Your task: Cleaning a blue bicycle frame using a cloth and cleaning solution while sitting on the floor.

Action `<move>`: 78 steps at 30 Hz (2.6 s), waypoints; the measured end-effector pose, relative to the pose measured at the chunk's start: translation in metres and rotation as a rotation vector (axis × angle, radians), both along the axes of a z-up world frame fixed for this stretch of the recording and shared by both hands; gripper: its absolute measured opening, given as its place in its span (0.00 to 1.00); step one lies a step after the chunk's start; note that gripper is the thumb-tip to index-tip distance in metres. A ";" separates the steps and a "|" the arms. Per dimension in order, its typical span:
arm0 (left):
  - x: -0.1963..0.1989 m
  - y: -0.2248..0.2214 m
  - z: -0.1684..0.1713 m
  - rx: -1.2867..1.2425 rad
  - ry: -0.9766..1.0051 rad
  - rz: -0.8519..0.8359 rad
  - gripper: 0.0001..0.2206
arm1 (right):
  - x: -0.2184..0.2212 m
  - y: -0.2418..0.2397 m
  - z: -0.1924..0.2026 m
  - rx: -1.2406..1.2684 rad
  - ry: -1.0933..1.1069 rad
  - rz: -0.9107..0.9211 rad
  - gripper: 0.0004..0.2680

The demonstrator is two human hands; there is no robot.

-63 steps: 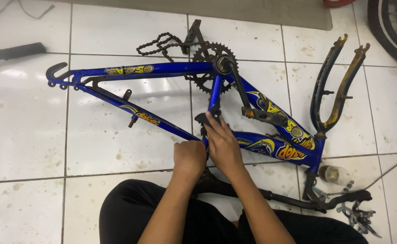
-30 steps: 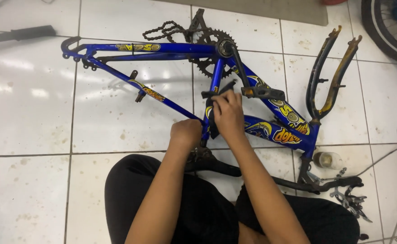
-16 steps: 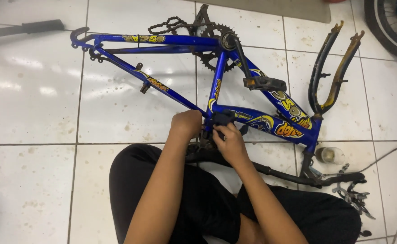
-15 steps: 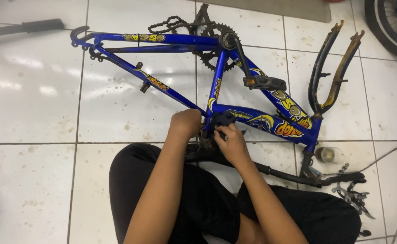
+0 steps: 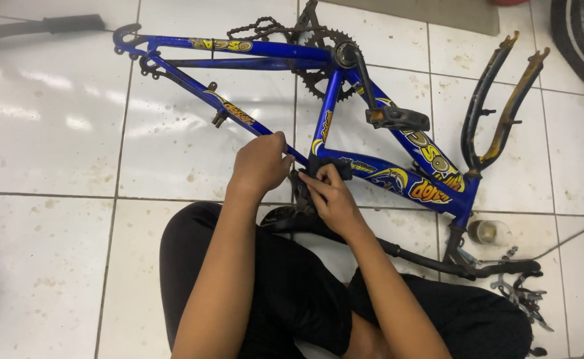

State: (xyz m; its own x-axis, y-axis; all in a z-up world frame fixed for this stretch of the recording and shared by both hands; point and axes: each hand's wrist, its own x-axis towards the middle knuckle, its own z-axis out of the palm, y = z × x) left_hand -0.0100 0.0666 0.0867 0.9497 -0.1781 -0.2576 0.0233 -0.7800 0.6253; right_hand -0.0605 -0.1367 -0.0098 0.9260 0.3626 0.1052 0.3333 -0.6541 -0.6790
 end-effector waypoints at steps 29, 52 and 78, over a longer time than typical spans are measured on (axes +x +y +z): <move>-0.011 0.035 0.045 -0.038 0.146 0.073 0.17 | 0.011 -0.016 -0.008 -0.022 -0.031 0.031 0.13; -0.001 0.043 0.013 -0.026 0.109 0.144 0.19 | 0.013 0.001 0.015 -0.010 -0.022 -0.083 0.14; 0.016 0.083 -0.008 -0.074 -0.030 0.494 0.14 | 0.092 0.125 0.042 0.126 -0.447 0.042 0.07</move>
State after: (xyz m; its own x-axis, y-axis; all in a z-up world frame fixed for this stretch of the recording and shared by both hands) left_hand 0.0065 0.1495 0.0789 0.9320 0.2777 -0.2328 0.3598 -0.6338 0.6847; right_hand 0.0318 -0.0119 0.0317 0.7646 0.3577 0.5361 0.6356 -0.5558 -0.5358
